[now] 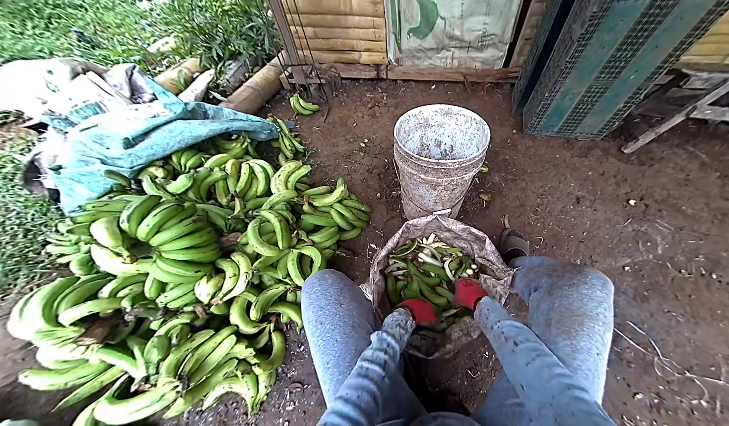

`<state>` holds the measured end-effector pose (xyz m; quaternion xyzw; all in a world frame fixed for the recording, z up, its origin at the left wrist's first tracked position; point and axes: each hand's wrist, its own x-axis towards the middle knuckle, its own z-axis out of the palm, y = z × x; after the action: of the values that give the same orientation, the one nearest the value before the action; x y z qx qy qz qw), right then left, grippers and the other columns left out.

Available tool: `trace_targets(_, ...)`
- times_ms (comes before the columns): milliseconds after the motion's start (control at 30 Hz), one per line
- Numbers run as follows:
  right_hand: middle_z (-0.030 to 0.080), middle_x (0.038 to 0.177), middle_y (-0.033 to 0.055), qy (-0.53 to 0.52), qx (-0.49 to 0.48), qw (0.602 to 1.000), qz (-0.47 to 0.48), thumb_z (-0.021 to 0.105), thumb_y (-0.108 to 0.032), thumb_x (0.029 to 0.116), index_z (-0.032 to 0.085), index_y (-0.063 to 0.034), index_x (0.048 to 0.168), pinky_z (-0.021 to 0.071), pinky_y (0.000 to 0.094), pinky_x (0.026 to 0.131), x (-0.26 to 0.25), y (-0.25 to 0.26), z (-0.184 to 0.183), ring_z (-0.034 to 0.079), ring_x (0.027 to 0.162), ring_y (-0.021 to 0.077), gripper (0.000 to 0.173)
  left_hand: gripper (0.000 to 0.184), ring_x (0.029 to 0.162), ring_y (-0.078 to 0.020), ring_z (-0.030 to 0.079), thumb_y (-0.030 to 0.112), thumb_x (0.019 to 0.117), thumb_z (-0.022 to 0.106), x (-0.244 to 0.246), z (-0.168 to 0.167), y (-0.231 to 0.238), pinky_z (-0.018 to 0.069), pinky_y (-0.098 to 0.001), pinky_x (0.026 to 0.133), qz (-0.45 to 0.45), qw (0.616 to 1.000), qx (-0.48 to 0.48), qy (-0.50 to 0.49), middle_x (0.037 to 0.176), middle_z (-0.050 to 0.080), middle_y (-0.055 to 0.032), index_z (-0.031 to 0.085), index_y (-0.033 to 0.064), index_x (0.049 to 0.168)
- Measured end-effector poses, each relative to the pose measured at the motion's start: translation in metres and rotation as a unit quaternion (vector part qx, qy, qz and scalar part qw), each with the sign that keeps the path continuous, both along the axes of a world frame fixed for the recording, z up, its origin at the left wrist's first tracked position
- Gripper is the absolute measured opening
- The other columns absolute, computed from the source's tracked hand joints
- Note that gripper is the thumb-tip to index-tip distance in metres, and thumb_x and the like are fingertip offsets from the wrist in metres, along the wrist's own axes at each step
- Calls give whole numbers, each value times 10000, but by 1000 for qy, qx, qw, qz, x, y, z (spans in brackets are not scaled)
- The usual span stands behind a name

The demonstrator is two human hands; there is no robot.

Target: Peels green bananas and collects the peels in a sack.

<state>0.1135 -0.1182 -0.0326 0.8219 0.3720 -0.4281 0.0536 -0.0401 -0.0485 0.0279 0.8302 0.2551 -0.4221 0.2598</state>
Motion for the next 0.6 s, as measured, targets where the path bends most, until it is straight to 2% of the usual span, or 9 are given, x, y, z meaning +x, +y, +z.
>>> trace_targets(67, 599, 1368, 260, 41, 47, 992, -110, 790, -317, 883, 576, 48, 1350, 459, 580, 1073, 8, 3, 21, 587, 1286, 381, 630, 541, 1350, -403, 515, 380, 1097, 417, 6, 15, 23, 394, -579, 1120, 196, 976, -12, -94, 1417, 543, -284, 533, -66, 1380)
trace_targets(133, 642, 1227, 255, 83, 120, 971, -190, 828, -312, 859, 604, 31, 1286, 507, 562, 961, 12, 3, 37, 646, 1103, 365, 591, 520, 1398, -388, 473, 318, 1127, 340, 11, 6, 33, 356, -532, 1167, 306, 936, -44, -165, 1474, 497, -285, 478, -71, 1443)
trace_targets(200, 657, 1133, 209, 130, 186, 951, -210, 832, -303, 866, 624, -5, 1263, 521, 505, 862, 8, 4, 53, 639, 949, 298, 539, 553, 1179, -310, 636, 404, 1124, 331, 13, -11, 33, 514, -462, 1015, 439, 849, -126, -264, 1301, 629, -236, 535, -31, 1396)
trace_targets(267, 648, 1102, 178, 183, 238, 924, -236, 788, -303, 919, 583, -12, 1324, 527, 441, 794, -4, -2, 63, 615, 866, 238, 539, 428, 873, -245, 667, 361, 1085, 494, 18, -20, 35, 579, -426, 783, 546, 736, -193, -351, 1049, 670, -181, 595, -3, 1286)
trace_targets(333, 635, 1085, 173, 192, 248, 908, -277, 657, -387, 1010, 511, -26, 1396, 531, 433, 752, -20, -15, 58, 616, 827, 239, 548, 359, 900, -225, 635, 257, 1072, 535, 20, -17, 43, 551, -409, 804, 581, 688, -164, -402, 1088, 651, -183, 579, -9, 1309)
trace_targets(400, 631, 1249, 251, 174, 157, 949, -209, 568, -384, 1053, 436, -20, 1488, 540, 533, 919, -38, -34, 47, 668, 1046, 355, 582, 400, 1134, -285, 602, 208, 1106, 435, 18, -10, 54, 484, -442, 1000, 596, 663, -110, -440, 1291, 599, -256, 518, -57, 1394)
trace_targets(433, 621, 1289, 275, 183, 89, 971, -128, 586, -346, 1041, 455, -8, 1479, 507, 575, 983, -48, -44, 40, 650, 1127, 392, 568, 415, 1137, -297, 608, 207, 1117, 388, 17, -11, 61, 490, -450, 1005, 603, 640, -101, -466, 1298, 598, -265, 508, -64, 1406)
trace_targets(533, 683, 1102, 214, 210, -20, 973, 93, 697, -359, 973, 618, -52, 1316, 531, 571, 831, -70, -50, 26, 672, 924, 345, 467, 385, 637, -169, 600, 250, 1134, 257, 17, 18, 69, 556, -328, 588, 614, 522, -200, -557, 843, 609, -95, 540, -1, 1211)
trace_targets(600, 669, 1222, 231, 178, 64, 978, 84, 626, -446, 1009, 597, -70, 1371, 495, 616, 967, -52, -37, 52, 660, 1099, 385, 523, 425, 538, -154, 572, 309, 1139, 250, 14, 50, 74, 535, -299, 505, 598, 482, -276, -578, 759, 603, -70, 552, 10, 1116)
